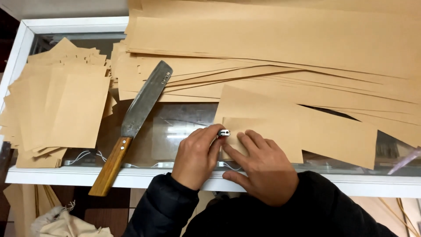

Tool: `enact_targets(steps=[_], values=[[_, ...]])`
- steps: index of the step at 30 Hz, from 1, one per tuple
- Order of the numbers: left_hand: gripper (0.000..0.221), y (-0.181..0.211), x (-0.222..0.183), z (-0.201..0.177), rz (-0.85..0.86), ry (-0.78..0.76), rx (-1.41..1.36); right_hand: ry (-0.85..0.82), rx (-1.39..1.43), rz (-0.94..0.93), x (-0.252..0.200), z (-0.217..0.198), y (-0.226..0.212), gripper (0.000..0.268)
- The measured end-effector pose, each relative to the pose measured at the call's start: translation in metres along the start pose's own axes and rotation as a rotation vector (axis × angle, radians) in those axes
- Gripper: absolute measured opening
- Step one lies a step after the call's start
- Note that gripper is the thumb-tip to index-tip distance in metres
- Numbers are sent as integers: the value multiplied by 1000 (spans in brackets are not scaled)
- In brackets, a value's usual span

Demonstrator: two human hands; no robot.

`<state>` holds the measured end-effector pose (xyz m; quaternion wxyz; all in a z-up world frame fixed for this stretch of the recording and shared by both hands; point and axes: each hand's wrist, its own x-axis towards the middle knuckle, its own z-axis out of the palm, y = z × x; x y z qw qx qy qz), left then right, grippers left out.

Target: Folding and cutting brown paper strips using a knife on a glass counter

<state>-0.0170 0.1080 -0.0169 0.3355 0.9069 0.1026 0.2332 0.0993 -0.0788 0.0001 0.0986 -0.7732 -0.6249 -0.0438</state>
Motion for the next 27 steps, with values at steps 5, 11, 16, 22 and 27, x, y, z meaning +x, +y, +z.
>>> enact_targets(steps=[5, 11, 16, 22, 27], values=[[20, -10, 12, 4, -32, 22, 27, 33, -37, 1, 2, -4, -4, 69], [21, -18, 35, 8, -74, 15, 25, 18, -14, 1, 6, -4, -1, 65], [13, -18, 51, 5, -83, 53, 8, -35, 13, 9, 5, -2, 4, 63], [19, -10, 34, 0, -107, 22, -27, -147, 182, 70, 13, -9, 14, 76], [16, -1, 12, 6, -146, -33, 64, -87, 120, 52, 12, -5, 14, 63]])
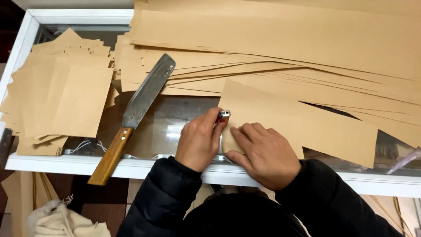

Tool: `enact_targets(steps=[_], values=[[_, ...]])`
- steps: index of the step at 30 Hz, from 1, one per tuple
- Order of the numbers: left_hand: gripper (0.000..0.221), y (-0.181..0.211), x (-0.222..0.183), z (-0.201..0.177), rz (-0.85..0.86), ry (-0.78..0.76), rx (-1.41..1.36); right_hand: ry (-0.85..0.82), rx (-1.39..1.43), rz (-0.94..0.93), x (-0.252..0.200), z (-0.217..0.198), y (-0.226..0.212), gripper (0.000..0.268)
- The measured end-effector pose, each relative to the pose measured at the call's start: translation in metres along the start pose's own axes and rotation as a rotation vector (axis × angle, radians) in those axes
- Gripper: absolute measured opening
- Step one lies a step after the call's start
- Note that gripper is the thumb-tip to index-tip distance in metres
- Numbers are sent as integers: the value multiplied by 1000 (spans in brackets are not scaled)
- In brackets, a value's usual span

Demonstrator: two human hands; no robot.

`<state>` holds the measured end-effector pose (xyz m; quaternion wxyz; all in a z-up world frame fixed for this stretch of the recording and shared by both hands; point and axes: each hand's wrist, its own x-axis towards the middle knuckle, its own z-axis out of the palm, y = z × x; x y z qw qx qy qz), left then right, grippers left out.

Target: Folding and cutting brown paper strips using a knife on a glass counter

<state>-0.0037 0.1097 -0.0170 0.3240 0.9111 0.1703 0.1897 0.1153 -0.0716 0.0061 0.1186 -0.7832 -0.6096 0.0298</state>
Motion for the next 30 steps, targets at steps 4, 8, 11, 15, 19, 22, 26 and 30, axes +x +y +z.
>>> enact_targets(steps=[4, 8, 11, 15, 19, 22, 26, 30], values=[[28, 14, -24, -16, 32, -55, -35, -124, -74, 5, -2, 4, 6, 53], [26, 18, -48, -13, 46, -65, -29, -111, -97, -14, -1, 4, 9, 47], [28, 19, -63, -15, 51, -57, -27, -129, -96, -1, 0, 4, 10, 45], [31, 19, -66, -29, 39, -115, -56, -136, -93, -27, 3, -1, 10, 49], [31, 16, -56, -38, 17, -41, -114, -183, -67, 12, 3, -3, 7, 54], [31, 18, -45, -28, 40, -39, -152, -176, -81, 25, 2, 1, 7, 54], [25, 10, -34, -16, -13, -70, -65, -120, -97, 4, -1, 1, 7, 51], [25, 6, -8, -14, -30, -45, 24, -133, -81, -1, -2, 0, 6, 50]])
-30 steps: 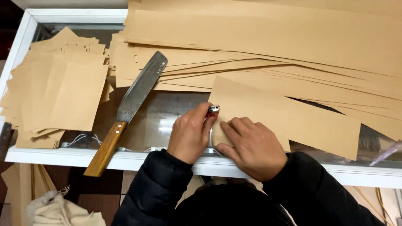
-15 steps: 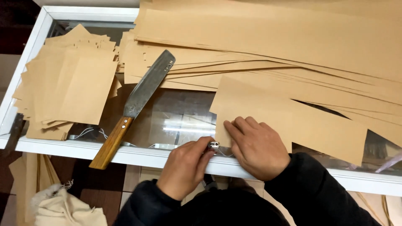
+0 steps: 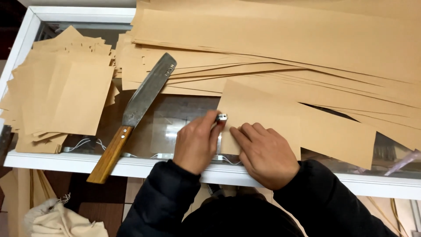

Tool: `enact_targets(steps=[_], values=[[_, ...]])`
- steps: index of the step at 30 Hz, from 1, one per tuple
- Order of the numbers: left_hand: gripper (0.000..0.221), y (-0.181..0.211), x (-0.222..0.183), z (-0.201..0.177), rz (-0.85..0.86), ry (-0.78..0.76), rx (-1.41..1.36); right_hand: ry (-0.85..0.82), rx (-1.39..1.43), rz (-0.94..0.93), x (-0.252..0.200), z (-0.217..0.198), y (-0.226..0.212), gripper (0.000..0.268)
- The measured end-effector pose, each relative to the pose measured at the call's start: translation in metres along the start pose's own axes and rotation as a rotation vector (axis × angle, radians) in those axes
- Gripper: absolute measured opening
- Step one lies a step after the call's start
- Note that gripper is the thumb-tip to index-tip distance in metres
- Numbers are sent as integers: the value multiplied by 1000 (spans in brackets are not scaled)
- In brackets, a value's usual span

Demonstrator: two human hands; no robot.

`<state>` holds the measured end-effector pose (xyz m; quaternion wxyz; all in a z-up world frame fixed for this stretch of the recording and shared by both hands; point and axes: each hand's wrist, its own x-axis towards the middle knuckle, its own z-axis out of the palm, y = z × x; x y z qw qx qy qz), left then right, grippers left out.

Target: Folding and cutting brown paper strips using a knife on a glass counter

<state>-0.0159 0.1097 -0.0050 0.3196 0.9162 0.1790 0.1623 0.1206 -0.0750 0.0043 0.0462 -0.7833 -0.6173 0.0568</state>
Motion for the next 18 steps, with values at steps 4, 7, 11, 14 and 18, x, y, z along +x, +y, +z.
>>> enact_targets(steps=[4, 7, 11, 14, 18], values=[[27, -5, 32, 0, 17, 37, -6, 18, -15, -5, 1, 1, 0, 49], [29, -7, 40, -1, 46, 55, -7, -5, 6, -4, 3, -1, 1, 49], [29, -6, 25, 3, 42, 36, -17, -19, 9, -5, 4, -3, 1, 47], [28, -2, 1, 2, 34, -16, -4, -27, 29, 9, 4, 0, 4, 48], [25, 9, -41, -4, 105, -5, 9, 34, 116, 6, 7, 3, 8, 47]])
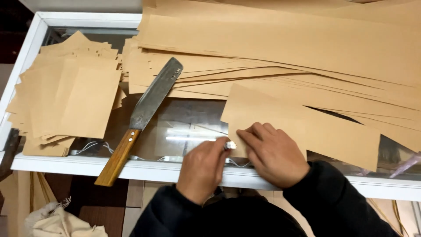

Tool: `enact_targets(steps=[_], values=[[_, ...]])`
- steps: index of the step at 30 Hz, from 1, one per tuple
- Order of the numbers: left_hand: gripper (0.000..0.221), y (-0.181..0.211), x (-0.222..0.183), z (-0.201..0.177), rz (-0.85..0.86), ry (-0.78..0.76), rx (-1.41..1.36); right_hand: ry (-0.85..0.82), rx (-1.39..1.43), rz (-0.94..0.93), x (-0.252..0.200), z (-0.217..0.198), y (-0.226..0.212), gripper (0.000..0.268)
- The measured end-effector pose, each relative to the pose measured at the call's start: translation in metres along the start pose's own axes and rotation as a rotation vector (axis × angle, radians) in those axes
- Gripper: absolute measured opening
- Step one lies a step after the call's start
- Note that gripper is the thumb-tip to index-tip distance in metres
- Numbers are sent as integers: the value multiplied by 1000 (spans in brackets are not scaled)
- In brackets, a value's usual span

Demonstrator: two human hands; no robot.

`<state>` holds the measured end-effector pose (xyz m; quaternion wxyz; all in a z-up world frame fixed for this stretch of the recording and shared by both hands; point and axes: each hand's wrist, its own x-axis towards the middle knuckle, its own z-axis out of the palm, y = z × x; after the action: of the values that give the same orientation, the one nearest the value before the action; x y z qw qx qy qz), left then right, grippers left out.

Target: Folding and cutting brown paper strips using a knife on a glass counter

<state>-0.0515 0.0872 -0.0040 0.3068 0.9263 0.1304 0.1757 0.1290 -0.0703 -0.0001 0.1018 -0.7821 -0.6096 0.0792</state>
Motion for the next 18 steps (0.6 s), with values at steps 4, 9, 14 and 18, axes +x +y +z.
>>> enact_targets(steps=[4, 9, 14, 18], values=[[22, 0, -22, -9, 77, 15, -6, 30, 178, 54, 4, -6, 3, 47], [66, -32, -39, -16, -131, 125, -44, 131, -24, 225, -9, -26, 33, 60], [81, -46, -51, 2, -253, 196, 205, -114, -154, 324, -11, -16, 63, 95], [83, -47, -55, 3, -216, 227, 255, -194, -256, 385, -4, -21, 60, 103]])
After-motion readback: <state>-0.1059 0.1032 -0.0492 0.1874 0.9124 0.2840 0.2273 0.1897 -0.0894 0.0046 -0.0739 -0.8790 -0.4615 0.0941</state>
